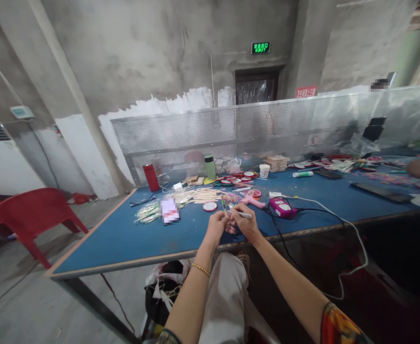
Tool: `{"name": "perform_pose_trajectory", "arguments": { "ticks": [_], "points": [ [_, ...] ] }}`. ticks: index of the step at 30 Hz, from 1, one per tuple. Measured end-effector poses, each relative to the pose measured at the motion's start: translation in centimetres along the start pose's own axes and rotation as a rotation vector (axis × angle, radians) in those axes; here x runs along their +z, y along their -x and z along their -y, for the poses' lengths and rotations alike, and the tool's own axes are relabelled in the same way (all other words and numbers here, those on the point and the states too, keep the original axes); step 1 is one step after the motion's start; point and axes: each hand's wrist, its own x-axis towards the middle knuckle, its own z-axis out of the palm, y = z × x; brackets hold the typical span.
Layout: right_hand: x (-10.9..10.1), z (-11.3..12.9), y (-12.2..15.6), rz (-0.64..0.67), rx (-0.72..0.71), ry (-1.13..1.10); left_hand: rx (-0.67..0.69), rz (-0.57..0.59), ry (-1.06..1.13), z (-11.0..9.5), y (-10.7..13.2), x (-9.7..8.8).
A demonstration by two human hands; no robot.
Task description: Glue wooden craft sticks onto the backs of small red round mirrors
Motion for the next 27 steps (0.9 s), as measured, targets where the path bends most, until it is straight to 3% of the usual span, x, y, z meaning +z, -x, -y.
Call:
{"name": "perform_pose_trajectory", "arguments": {
  "ticks": [27],
  "points": [
    [0.17,-0.27,0.01,0.071,0.027,-0.023,0.037,-0.02,-0.022,-0.02,0.1,0.31]
  ]
}}
